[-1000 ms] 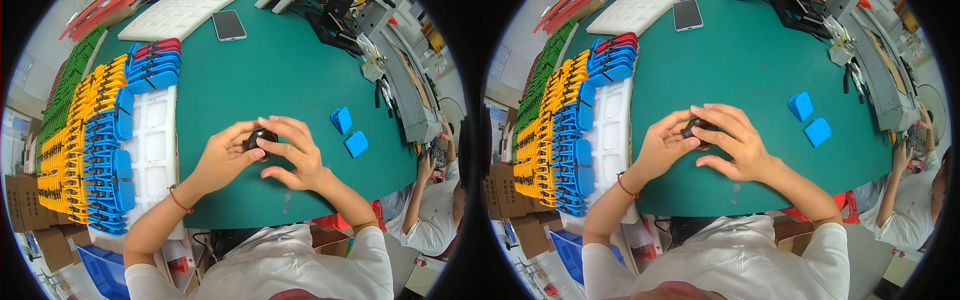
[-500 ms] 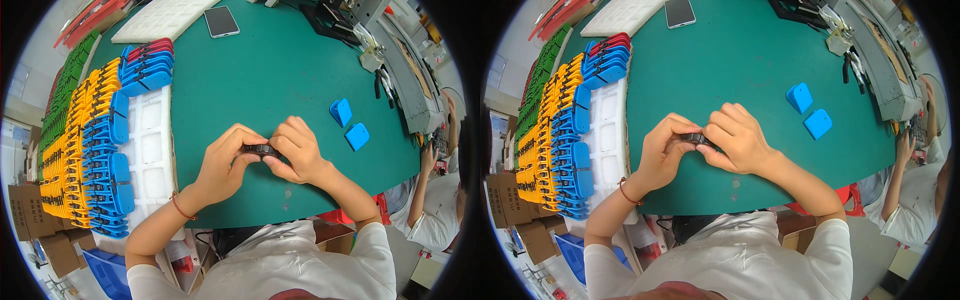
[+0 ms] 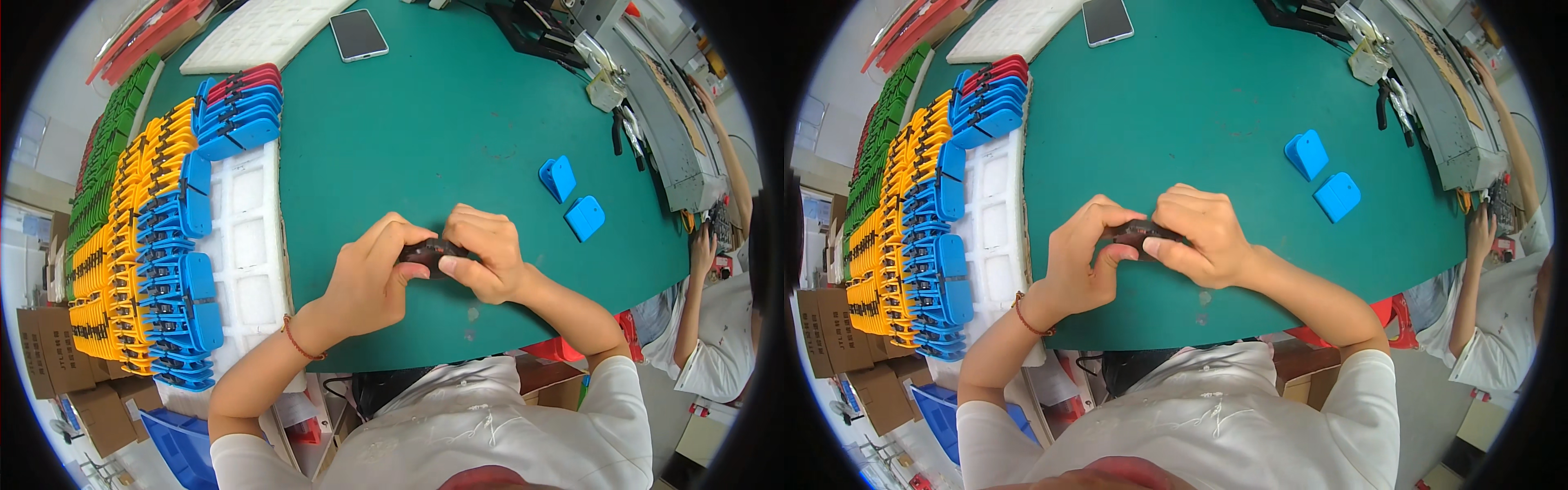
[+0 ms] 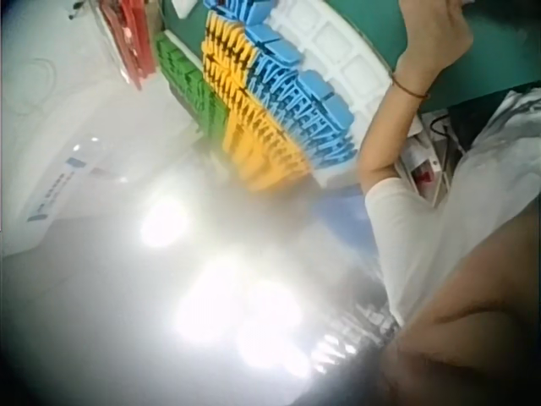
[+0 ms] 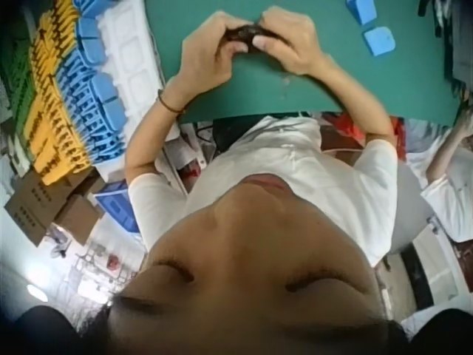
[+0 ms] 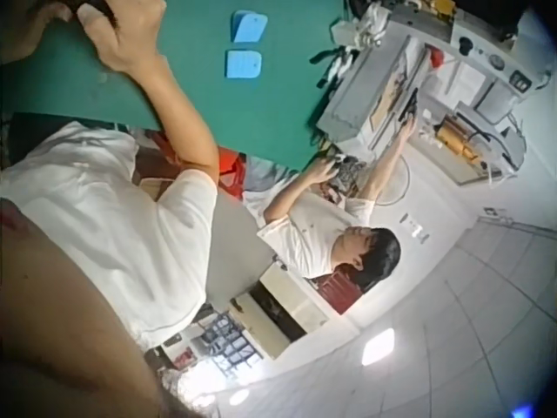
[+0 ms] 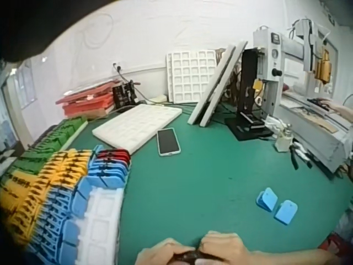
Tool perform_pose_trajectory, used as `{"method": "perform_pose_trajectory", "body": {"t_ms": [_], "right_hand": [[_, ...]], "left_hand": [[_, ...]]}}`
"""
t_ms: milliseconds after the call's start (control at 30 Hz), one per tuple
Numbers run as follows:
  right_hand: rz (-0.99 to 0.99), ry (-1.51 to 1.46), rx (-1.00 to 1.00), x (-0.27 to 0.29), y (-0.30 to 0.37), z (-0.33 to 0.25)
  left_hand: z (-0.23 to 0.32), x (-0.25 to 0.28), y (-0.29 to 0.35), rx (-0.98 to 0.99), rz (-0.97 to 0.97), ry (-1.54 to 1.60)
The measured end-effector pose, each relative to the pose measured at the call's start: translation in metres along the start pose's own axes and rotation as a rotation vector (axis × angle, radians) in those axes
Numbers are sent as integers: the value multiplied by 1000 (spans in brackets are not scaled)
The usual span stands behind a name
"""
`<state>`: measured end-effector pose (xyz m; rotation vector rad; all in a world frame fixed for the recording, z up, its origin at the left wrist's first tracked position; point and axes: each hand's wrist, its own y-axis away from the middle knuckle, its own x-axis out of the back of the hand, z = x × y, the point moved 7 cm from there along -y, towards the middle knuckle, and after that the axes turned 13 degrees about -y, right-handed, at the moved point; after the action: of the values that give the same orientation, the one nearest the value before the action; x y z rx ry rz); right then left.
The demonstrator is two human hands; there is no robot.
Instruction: The person assembles electronic devices into plastic clips by hand and places the assembled clips onto a foam tray. The person then picks up a cardboard box and empties plastic parts onto the workbench.
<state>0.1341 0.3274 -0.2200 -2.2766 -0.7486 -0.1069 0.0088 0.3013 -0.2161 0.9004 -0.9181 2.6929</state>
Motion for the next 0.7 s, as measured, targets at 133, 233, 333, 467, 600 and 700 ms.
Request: {"method": "perform_pose_trajectory", "body": {"t_ms": [133, 233, 333, 467, 600, 700], "right_hand": [[-17, -123, -417, 4, 3, 17], [-68, -254, -575, 14, 0, 21], [-181, 537, -355, 57, -27, -9], [-174, 1047, -704, 128, 20, -5], [-193, 810, -726, 140, 33, 3], [-41, 633, -627, 119, 12, -24]], "left_hand": [[-26, -11, 3, 315, -158, 345], [-31, -12, 6, 523, -120, 813], [-23, 8, 6, 537, -75, 893], [-12, 2, 12, 621, -182, 1273], [-8, 4, 19, 597, -225, 1430], [-8, 5, 24, 578, -209, 1491]]}}
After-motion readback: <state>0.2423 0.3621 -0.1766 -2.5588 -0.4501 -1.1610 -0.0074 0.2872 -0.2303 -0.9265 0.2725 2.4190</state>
